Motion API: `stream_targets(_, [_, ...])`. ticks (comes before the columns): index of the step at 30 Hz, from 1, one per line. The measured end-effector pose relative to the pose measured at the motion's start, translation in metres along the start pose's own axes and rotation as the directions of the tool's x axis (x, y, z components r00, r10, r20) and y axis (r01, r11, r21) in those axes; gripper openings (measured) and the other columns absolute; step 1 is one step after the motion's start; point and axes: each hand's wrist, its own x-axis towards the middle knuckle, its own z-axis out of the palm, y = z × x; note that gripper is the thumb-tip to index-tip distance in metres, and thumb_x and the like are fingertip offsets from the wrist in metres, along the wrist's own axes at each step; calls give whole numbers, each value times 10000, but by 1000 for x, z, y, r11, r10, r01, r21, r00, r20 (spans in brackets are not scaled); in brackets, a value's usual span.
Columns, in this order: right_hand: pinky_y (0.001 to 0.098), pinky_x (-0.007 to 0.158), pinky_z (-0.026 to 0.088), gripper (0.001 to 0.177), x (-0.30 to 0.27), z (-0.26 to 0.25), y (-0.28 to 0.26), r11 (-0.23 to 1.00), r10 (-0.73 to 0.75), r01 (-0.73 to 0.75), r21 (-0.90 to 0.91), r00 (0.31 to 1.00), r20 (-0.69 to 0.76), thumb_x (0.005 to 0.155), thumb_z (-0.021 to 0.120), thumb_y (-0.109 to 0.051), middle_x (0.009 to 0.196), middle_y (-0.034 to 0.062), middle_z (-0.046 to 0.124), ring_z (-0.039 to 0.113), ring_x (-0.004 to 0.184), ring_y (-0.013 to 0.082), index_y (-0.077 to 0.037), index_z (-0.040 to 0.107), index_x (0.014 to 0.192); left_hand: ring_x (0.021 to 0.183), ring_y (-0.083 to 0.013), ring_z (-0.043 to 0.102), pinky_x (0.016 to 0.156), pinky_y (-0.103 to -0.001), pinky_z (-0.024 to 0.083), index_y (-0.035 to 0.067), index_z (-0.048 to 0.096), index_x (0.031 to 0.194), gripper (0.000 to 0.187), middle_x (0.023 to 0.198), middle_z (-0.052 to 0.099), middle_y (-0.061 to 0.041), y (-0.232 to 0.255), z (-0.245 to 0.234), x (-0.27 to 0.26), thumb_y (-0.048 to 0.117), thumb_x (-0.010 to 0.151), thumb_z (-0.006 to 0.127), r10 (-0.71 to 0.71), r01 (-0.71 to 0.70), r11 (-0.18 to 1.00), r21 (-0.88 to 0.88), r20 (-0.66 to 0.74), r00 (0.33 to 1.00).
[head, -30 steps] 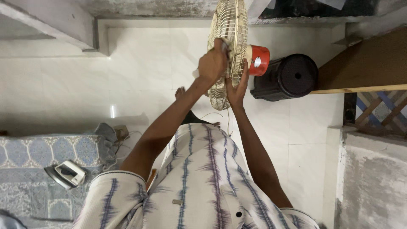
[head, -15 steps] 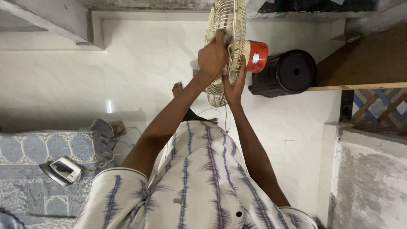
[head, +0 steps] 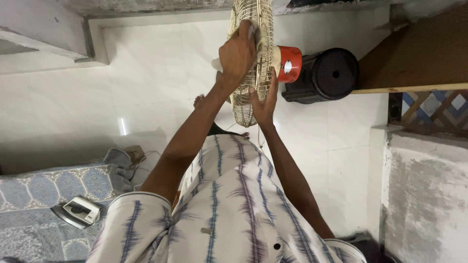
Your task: The person wipes the front grill of a standing fan with a cloth, then moves to a small black monitor on a shelf and wipes its screen and frame. The person uses a cloth to clean the surfaces of both items.
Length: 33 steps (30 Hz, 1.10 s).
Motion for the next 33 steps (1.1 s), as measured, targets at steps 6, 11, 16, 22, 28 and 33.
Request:
stream_targets(6, [493,1319,245,808,-4,-1,5,999,42,-42,15,999,-6,1017,687,-209,1686,254,293,281,1592,372,24,221,1634,552,-287,720,405,-428,510,106,504,1110,279,783,735,-124,-9,27,39,309,984,647,-7,7,1000,16,24,1000])
stream_targets(11, [485,1300,272,800,-3,5,4,995,35,-37,-92,999,-24,999,695,-198,1661,248,341,324,1568,363,23,248,1626,579,-338,717,464,-469,532,84,597,1099,225,808,748,-146,-34,52,75,257,955,592,-28,31,995,95,-29,999])
stream_targets(16, [478,1292,298,779,-2,3,2,999,22,-22,-31,1000,-21,1015,691,-153,1651,251,344,353,1548,360,26,241,1626,579,-324,714,505,-448,545,101,680,756,275,683,724,-142,-60,88,108,318,926,662,-62,66,989,131,-30,998])
stream_targets(22, [455,1256,363,765,-1,6,-3,1000,6,-6,0,1000,-28,1019,685,-158,1612,248,382,415,1501,340,34,246,1616,542,-312,703,457,-438,524,130,654,650,260,601,704,-119,-90,121,128,252,880,666,5,23,979,203,-134,991])
stream_targets(28, [440,1230,384,736,1,3,-8,998,-38,40,51,999,-29,1025,667,-130,1577,250,404,442,1462,330,43,250,1606,637,-333,729,529,-458,544,131,615,964,116,773,744,-118,-87,113,122,246,964,624,-73,93,983,157,-130,989])
stream_targets(33, [445,1233,373,726,-2,0,-8,997,-44,44,61,999,-11,1031,656,-128,1570,251,409,436,1469,334,48,251,1607,599,-327,733,423,-448,532,126,498,1151,264,834,742,-157,-69,73,93,282,953,576,-107,117,982,149,-72,992])
